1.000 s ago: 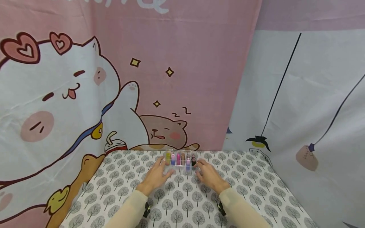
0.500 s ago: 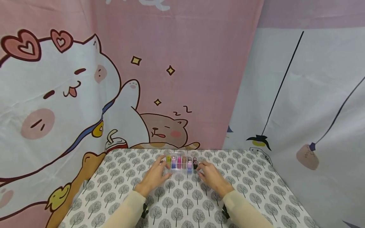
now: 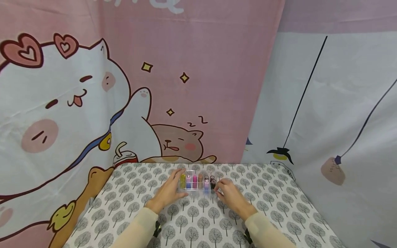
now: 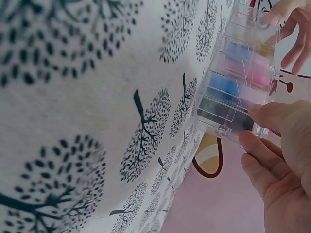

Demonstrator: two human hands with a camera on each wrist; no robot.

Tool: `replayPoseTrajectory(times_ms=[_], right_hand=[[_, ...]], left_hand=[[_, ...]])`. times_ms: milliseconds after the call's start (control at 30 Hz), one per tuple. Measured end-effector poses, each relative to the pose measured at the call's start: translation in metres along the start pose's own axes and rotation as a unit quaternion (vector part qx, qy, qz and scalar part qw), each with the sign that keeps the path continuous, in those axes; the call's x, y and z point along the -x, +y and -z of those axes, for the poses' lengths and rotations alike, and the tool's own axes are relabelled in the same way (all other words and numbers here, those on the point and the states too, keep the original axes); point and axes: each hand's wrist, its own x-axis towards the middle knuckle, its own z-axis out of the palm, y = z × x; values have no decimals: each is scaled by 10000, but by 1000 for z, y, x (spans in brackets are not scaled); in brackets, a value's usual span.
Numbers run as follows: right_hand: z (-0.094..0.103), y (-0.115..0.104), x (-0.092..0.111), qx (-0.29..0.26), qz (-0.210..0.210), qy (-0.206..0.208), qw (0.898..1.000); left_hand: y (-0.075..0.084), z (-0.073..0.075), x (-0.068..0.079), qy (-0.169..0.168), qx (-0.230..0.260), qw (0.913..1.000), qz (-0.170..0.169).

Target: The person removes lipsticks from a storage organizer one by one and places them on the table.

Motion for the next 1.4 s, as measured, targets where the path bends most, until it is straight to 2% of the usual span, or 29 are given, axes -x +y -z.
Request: replayPoseTrajectory(times_ms=[267, 567, 867, 1133, 1400], right_hand=[[3, -2, 9, -132, 315, 181, 9993], [13, -6, 21, 71, 477, 148, 9987], [21, -12, 33, -25, 425, 17, 9991], [32, -18, 50, -276, 336, -136, 9990], [42, -20, 57, -388, 281, -225, 9986]], left_hand=[[0, 0, 1, -140, 56, 9999, 71], [5, 5, 6, -333, 76, 9994, 3], [14, 10, 15, -415, 40, 9991, -75], [25, 10, 30, -537, 18, 9983, -216], [33, 9, 31, -534, -18, 9982, -286]])
